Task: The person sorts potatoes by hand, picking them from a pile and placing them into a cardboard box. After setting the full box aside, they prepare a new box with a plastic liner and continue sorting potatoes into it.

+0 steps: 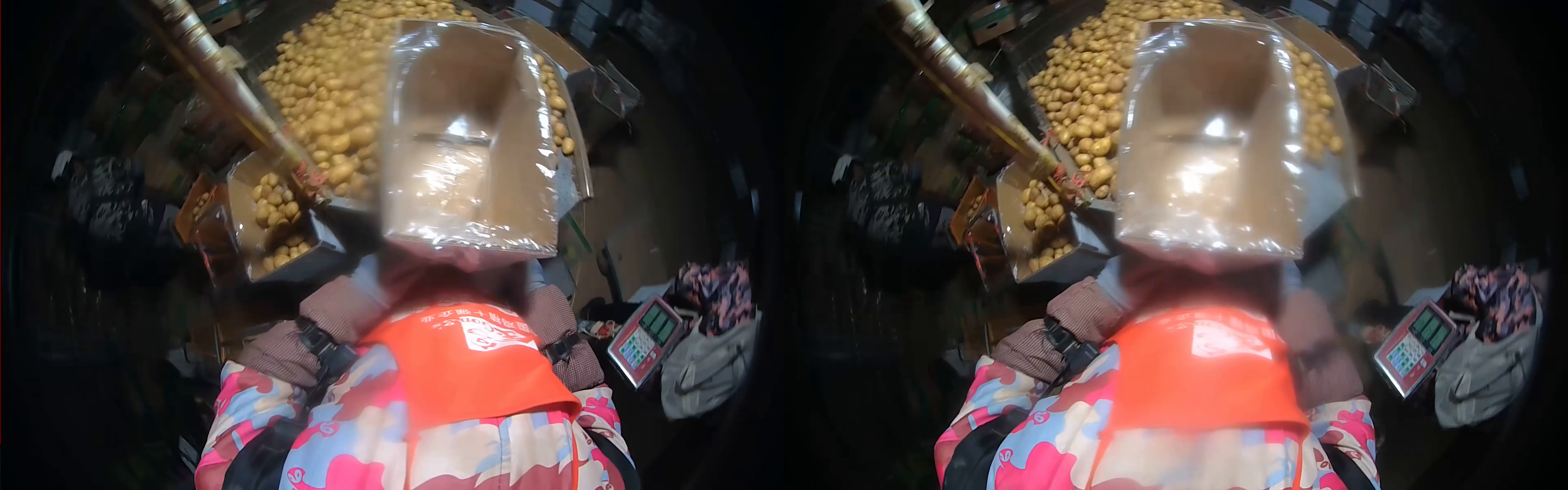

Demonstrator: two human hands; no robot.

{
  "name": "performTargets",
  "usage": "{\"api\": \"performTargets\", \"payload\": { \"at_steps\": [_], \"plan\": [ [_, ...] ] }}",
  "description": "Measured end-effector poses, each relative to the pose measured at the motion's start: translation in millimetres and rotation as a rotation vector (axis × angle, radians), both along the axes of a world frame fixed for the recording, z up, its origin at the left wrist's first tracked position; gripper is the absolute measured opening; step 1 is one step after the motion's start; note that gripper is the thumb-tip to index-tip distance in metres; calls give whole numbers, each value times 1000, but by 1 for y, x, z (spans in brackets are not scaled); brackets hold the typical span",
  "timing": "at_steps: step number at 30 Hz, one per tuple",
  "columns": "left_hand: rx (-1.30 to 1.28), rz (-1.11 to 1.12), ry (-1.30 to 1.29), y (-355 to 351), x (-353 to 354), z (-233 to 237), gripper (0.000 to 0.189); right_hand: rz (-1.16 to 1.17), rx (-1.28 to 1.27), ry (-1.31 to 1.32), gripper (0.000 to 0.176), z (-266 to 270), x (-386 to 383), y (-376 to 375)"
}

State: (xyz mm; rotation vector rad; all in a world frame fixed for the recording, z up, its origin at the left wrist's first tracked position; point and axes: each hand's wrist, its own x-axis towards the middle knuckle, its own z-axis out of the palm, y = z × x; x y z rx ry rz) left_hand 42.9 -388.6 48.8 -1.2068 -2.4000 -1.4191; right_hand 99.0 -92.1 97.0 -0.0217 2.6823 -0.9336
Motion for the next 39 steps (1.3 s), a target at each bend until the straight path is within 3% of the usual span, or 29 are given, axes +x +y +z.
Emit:
{"api": "performTargets", "payload": {
  "at_steps": [2, 3, 5, 6, 8, 9, 11, 12, 13, 15, 17, 18, 19, 21, 23, 26, 32, 35, 38, 39],
  "plan": [
    [39, -98, -375, -5, -1, 2, 29, 163, 461, -182, 45, 26, 6, 8],
    [85, -87, -509, -8, 2, 0, 28, 178, 559, -231, 42, 29, 4, 24],
    [204, 8, -712, -17, 7, -8, 25, -284, -104, 35, 43, -82, -46, 118],
    [272, 82, -793, -23, 12, -21, 23, -410, -423, 214, 44, -136, -70, 164],
    [397, 122, -939, -24, 17, -48, 22, -558, -830, 359, 52, -20, -93, 108],
    [449, 88, -1002, -21, 13, -57, 23, -478, -932, 387, 66, -8, -112, 103],
    [218, 54, -649, 5, 0, -121, 23, -464, -671, 283, 72, 7, -138, 61],
    [115, 21, -471, 12, -9, -155, 25, -294, -500, 189, 72, -23, -161, 82],
    [251, 209, -703, 3, -5, -156, 22, -125, -322, 103, 71, -54, -182, 114],
    [565, 574, -1164, -9, 2, -153, 21, -190, -428, 69, 56, -49, -190, 122],
    [1243, 285, -1537, -79, 16, -148, 15, -271, -418, -34, 48, -44, -187, 141],
    [1675, 263, -1510, -115, 33, -157, 28, -282, -365, -44, 49, -40, -187, 149],
    [1738, 506, -1357, -130, 48, -126, 28, -288, -323, -51, 51, -39, -189, 151],
    [1895, 589, -1250, -153, 66, -88, 32, -284, -175, -24, 49, -20, -179, 129],
    [1920, 574, -1193, -169, 80, -77, 39, -281, -126, -2, 50, -16, -181, 126],
    [1950, 529, -1104, -179, 94, -71, 30, -317, -211, -11, 56, -26, -187, 141],
    [1579, 499, -730, -175, 106, -81, 58, -362, -272, -31, 55, -22, -182, 143],
    [1205, 561, -696, -180, 100, -72, 70, -364, -207, -25, 53, -26, -189, 158],
    [1130, 467, -643, -181, 92, -76, 75, -388, -200, -20, 52, -24, -186, 164],
    [1227, 435, -698, -181, 90, -76, 74, -400, -210, -21, 52, -23, -185, 160]
  ]
}}
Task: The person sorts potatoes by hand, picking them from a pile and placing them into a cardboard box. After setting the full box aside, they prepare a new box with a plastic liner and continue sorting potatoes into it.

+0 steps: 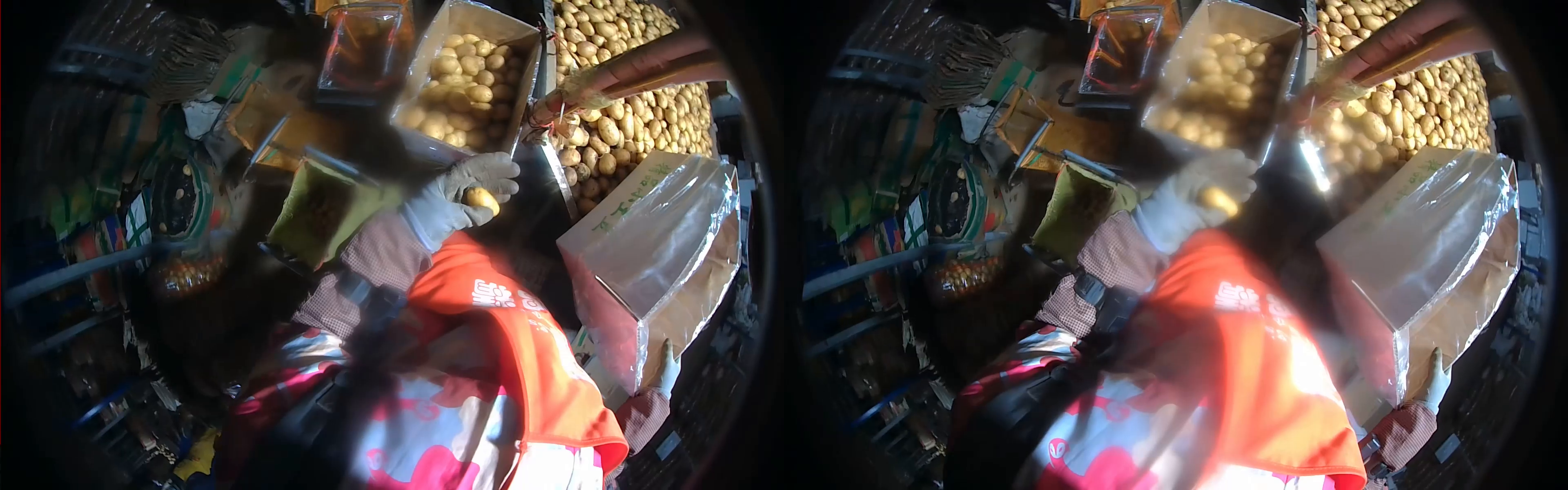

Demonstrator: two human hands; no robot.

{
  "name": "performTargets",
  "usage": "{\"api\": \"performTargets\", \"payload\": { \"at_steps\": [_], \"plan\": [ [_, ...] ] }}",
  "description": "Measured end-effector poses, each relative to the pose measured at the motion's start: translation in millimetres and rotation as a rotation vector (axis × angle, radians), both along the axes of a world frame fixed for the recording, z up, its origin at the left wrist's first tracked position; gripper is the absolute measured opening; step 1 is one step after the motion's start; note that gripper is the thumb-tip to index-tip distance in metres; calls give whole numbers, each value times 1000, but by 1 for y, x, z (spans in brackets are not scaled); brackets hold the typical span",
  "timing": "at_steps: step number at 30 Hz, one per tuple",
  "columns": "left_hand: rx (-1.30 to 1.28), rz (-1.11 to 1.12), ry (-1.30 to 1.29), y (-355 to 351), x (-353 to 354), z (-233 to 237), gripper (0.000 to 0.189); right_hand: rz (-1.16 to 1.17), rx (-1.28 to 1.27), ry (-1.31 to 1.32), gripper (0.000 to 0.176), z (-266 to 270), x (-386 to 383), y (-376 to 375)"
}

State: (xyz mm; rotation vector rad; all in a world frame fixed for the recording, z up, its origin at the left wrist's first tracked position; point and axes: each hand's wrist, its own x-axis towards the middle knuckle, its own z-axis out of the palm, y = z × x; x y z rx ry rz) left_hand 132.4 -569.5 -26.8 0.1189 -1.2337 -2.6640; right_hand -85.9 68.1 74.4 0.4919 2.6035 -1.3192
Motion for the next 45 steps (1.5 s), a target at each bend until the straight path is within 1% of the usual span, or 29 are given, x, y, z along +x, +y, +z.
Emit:
{"api": "performTargets", "payload": {
  "at_steps": [2, 3, 6, 7, 10, 11, 13, 14, 15, 18, 19, 22, 24, 25, 26, 28, 29, 31, 32, 34, 35, 37, 38, 40, 41, 42, 43, 45],
  "plan": [
    [223, -33, -41, 4, -6, 2, 75, 26, 84, -11, 52, 6, 2, -6],
    [322, -67, -9, 2, -9, 9, 70, 35, 126, -18, 52, 9, 3, -9],
    [441, -225, -180, -5, -22, -14, 68, 34, 185, 16, 51, 14, 13, -27],
    [509, -211, -253, 2, -27, -14, 62, -12, 105, 53, 52, 13, 18, -32],
    [528, -298, -402, 4, -43, -19, 58, -52, 106, 70, 53, 17, 29, -35],
    [540, -233, -530, 9, -51, -11, 49, -70, 91, 39, 51, 23, 33, -29],
    [548, -185, -545, 18, -59, 7, 45, -115, 62, -22, 47, 48, 57, -7],
    [550, -166, -551, 21, -62, 11, 44, -139, 102, -9, 50, 62, 76, 10],
    [609, -252, -572, 23, -64, -9, 39, -166, 130, -13, 51, 75, 98, 29],
    [946, -204, -791, 34, -81, -10, 36, -227, 248, -7, 52, 100, 164, 86],
    [977, -228, -853, 38, -88, -8, 32, -240, 281, -10, 53, 107, 186, 105],
    [922, -343, -1003, 60, -106, -11, 33, -242, 389, -28, 55, 116, 246, 155],
    [741, -438, -945, 75, -118, -4, 36, -182, 441, -44, 56, 124, 277, 169],
    [654, -487, -909, 84, -124, 0, 38, -117, 466, -53, 52, 131, 289, 174],
    [646, -528, -877, 93, -129, 4, 41, -175, 392, -178, 44, 138, 297, 168],
    [640, -595, -814, 109, -139, 11, 45, -185, 338, -283, 38, 145, 302, 142],
    [680, -683, -716, 115, -140, -2, 47, -137, 358, -393, 37, 147, 303, 125],
    [673, -752, -722, 129, -147, -3, 48, -29, 386, -610, 36, 145, 301, 94],
    [670, -782, -726, 135, -148, -3, 48, 23, 453, -621, 36, 137, 302, 84],
    [769, -850, -695, 145, -146, -6, 49, 136, 588, -643, 38, 114, 309, 66],
    [814, -876, -677, 148, -146, -9, 49, 116, 605, -684, 39, 98, 307, 53],
    [705, -797, -698, 158, -141, 8, 48, 85, 638, -763, 41, 62, 304, 34],
    [649, -757, -708, 163, -139, 15, 47, 92, 637, -776, 39, 37, 312, 40],
    [951, -810, -760, 166, -143, 3, 44, 106, 639, -801, 34, -23, 329, 63],
    [1108, -831, -780, 170, -144, 3, 43, 80, 644, -773, 36, -52, 343, 78],
    [1086, -812, -769, 173, -146, 3, 42, 58, 646, -745, 37, -89, 360, 94],
    [1062, -792, -761, 177, -146, 3, 41, 36, 646, -718, 38, -112, 369, 101],
    [1014, -744, -788, 183, -145, 1, 40, -66, 618, -713, 40, -132, 361, 89]
  ]
}}
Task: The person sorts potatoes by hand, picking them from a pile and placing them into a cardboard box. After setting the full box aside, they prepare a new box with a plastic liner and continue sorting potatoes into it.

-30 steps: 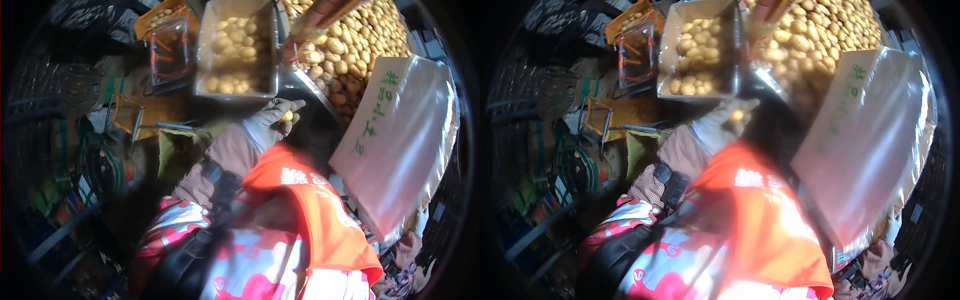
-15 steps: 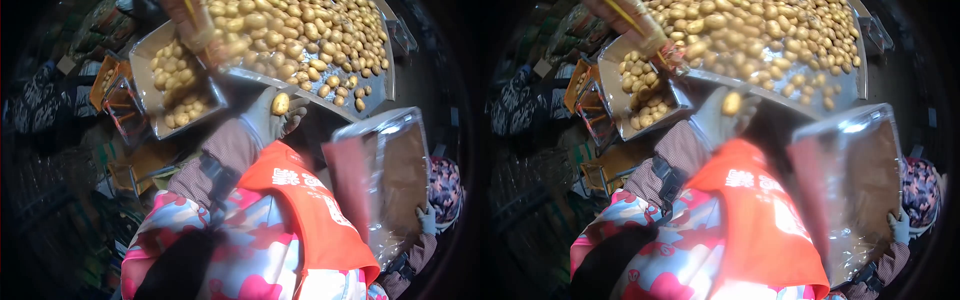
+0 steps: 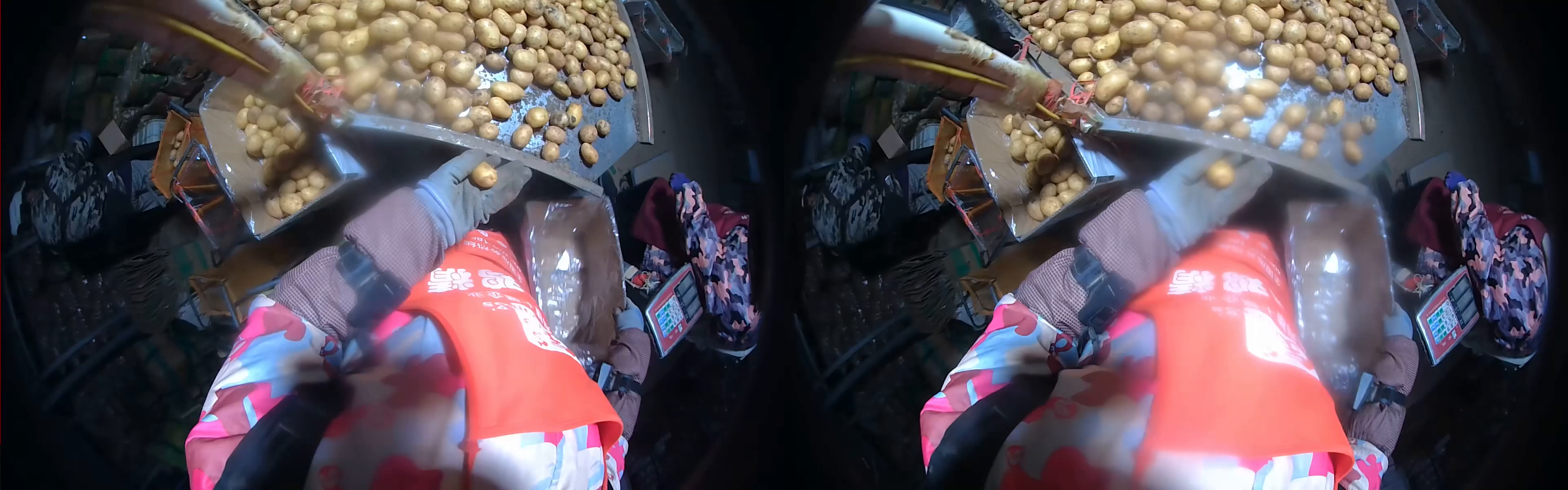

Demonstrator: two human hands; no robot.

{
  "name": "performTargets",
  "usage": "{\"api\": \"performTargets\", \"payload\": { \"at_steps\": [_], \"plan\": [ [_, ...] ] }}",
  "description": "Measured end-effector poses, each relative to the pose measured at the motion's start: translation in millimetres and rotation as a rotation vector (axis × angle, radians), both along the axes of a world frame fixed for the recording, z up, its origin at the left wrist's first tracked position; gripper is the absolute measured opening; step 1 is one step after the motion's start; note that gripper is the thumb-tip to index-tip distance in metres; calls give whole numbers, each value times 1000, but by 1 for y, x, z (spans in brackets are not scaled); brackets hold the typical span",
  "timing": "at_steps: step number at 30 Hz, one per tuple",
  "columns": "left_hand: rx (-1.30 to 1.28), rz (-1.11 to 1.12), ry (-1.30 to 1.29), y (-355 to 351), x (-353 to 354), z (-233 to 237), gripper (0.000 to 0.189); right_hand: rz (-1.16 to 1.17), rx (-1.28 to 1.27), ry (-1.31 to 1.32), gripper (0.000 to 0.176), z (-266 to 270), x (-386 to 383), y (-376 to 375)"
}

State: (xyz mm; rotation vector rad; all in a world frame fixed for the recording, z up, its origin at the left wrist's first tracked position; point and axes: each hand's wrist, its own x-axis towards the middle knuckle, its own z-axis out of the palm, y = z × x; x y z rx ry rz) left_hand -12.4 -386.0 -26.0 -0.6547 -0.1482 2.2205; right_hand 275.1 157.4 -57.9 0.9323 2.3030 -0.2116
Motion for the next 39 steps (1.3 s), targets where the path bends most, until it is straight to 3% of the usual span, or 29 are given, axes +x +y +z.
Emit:
{"api": "performTargets", "payload": {
  "at_steps": [1, 2, 4, 7, 10, 11, 12, 13, 16, 18, 20, 21, 22, 24, 25, 27, 28, 29, 32, 34, 35, 37, 39],
  "plan": [
    [-39, -2, -16, 5, -1, -3, 41, -51, 5, 21, 42, -9, -4, -7],
    [-74, -8, -27, 13, -4, -5, 41, -46, -15, 63, 45, -52, 17, 35],
    [-320, -106, 112, 31, -1, 9, 42, -151, -74, 219, 48, -59, 1, 19],
    [-392, -296, 135, 94, -11, -2, 44, 148, -35, 276, 51, -82, -14, 15],
    [-298, -467, 74, 172, -7, -13, 45, 70, 17, 376, 50, -148, -36, 11],
    [-432, -555, 228, 192, -3, -7, 49, 51, -1, 427, 49, -170, -43, 12],
    [-568, -651, 377, 212, 1, 2, 54, -41, -33, 463, 48, -177, -46, 9],
    [-631, -660, 270, 226, -1, 9, 55, -133, -63, 502, 47, -184, -49, 4],
    [-1072, -818, 908, 223, -15, -26, 53, -616, -196, 622, 43, -187, -82, -45],
    [-1268, -546, 1139, 203, -20, -45, 47, -930, -297, 705, 40, -191, -107, -61],
    [-1654, -347, 1402, 177, -36, -50, 47, -232, 61, 368, 39, -254, -94, -51],
    [-1628, -482, 1314, 165, -56, -26, 45, -46, 116, 227, 40, -270, -91, -50],
    [-1884, -278, 1342, 155, -60, -44, 47, 146, 178, 106, 41, -284, -90, -50],
    [-2295, -221, 1846, 126, -84, -46, 53, 63, 51, 37, 46, -295, -100, -47],
    [-2463, -425, 1628, 118, -94, -56, 55, -47, -21, 46, 48, -297, -105, -46],
    [-2578, -661, 1858, 108, -103, -66, 56, -677, -183, 488, 54, -216, -149, -45],
    [-2624, -790, 1962, 106, -104, -72, 57, -700, -231, 667, 57, -174, -178, -48],
    [-2622, -735, 1952, 107, -106, -74, 57, -628, -262, 815, 61, -134, -207, -50],
    [-2629, -623, 1933, 106, -106, -73, 56, 269, -52, 1018, 55, -66, -276, -56],
    [-2589, -620, 1923, 106, -109, -72, 56, 553, -139, 1111, 48, -56, -349, -53],
    [-2576, -618, 1917, 105, -110, -71, 56, 648, -208, 1153, 44, -56, -397, -54],
    [-2530, -634, 1869, 104, -108, -64, 56, 574, -158, 1136, 56, -53, -471, -76],
    [-2462, -723, 1806, 106, -110, -60, 56, 555, 44, 947, 58, -60, -508, -107]
  ]
}}
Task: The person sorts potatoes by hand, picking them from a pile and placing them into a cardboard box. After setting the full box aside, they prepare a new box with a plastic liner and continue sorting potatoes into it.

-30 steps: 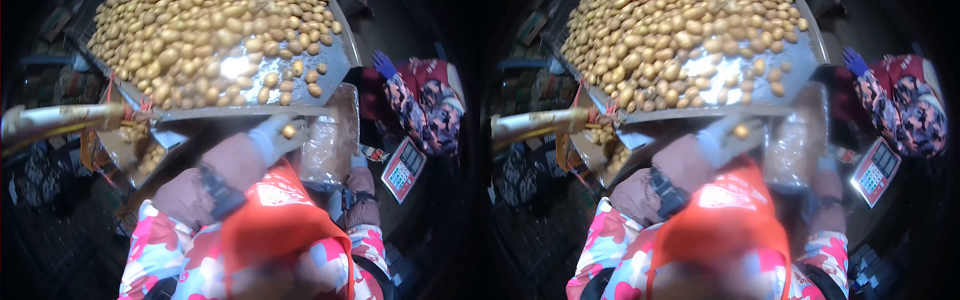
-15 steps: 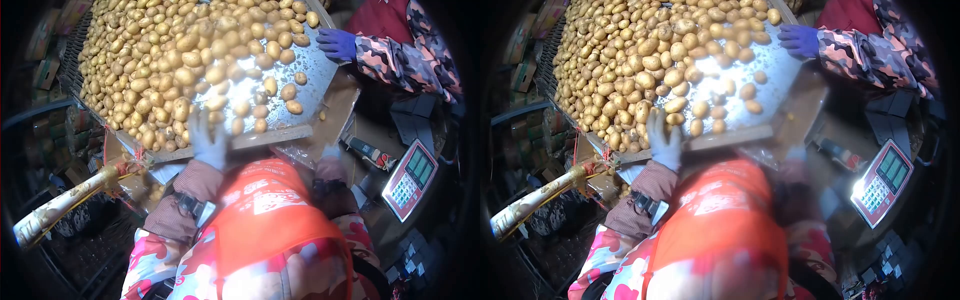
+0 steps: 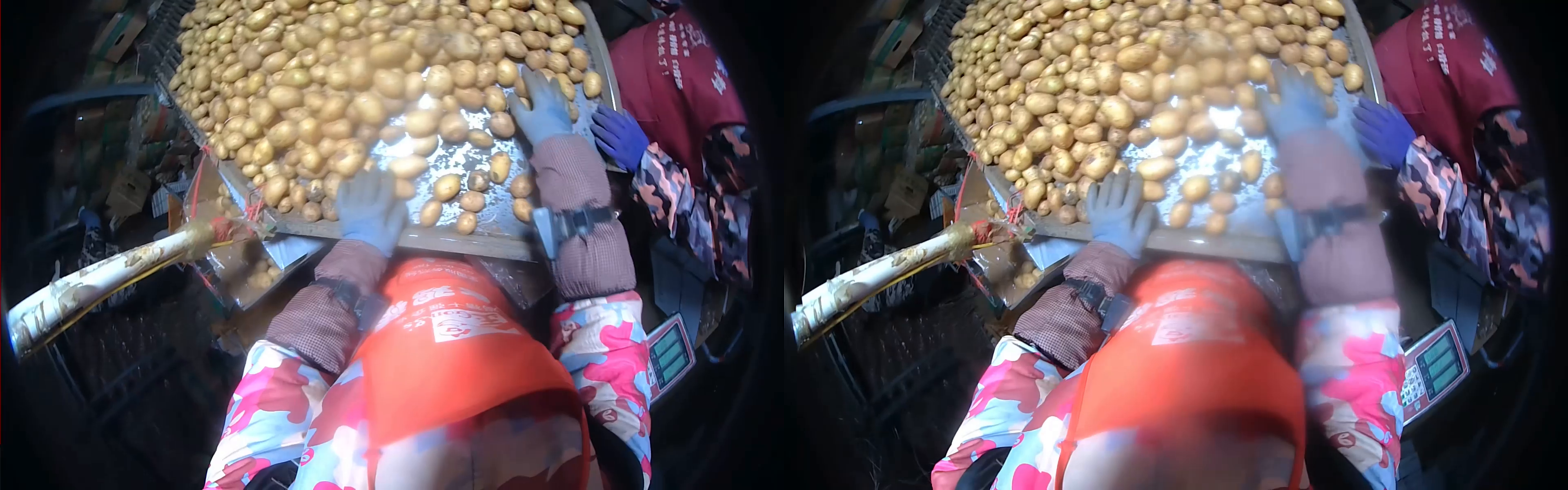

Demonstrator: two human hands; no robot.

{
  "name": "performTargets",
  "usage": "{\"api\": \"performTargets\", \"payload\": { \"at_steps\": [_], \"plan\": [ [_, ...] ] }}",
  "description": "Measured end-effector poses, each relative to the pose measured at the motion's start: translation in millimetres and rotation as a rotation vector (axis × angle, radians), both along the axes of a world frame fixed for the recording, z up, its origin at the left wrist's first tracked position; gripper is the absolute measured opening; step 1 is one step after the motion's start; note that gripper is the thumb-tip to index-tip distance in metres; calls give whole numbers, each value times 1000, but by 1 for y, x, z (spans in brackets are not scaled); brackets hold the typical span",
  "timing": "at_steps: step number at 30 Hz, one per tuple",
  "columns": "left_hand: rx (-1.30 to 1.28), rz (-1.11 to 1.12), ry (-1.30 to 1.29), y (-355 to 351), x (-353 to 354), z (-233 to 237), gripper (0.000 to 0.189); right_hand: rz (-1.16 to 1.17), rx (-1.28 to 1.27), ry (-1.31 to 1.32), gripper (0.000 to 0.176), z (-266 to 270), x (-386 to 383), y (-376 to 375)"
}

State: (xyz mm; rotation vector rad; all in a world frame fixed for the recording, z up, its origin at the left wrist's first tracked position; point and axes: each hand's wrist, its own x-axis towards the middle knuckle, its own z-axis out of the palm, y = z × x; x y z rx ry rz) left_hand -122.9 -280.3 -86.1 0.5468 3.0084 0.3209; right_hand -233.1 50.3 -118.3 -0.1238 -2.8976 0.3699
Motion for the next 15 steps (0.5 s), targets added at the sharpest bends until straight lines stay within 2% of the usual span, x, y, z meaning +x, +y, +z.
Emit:
{"api": "performTargets", "payload": {
  "at_steps": [1, 4, 6, 7, 9, 10, 12, 13, 14, 15],
  "plan": [
    [-18, -5, 22, 0, 0, 1, 56, -63, 106, -65, 58, 2, -10, -15],
    [93, -73, 260, 1, -10, 6, 33, 114, 158, -102, 55, 28, 27, -51],
    [67, -65, 94, -5, -10, 6, 39, 271, 58, -70, 44, -5, 60, -49],
    [54, -55, 14, -8, -12, 5, 43, 223, -47, -120, 42, 4, 60, -52],
    [101, -48, 13, -10, -14, -5, 40, 131, -278, -232, 38, 31, 49, -69],
    [113, -47, 6, -12, -13, -10, 38, 182, -495, -66, 36, 46, 20, -76],
    [229, -49, 137, -10, -14, -8, 33, 148, -523, 4, 47, 57, -45, -90],
    [283, -54, 199, -13, -12, -5, 31, 198, -97, 159, 58, 31, -82, -85],
    [303, -88, 86, -18, -10, 2, 33, 137, 79, 113, 64, 9, -109, -84],
    [330, -123, -23, -23, -10, 11, 36, 116, 44, -35, 64, 14, -111, -87]
  ]
}}
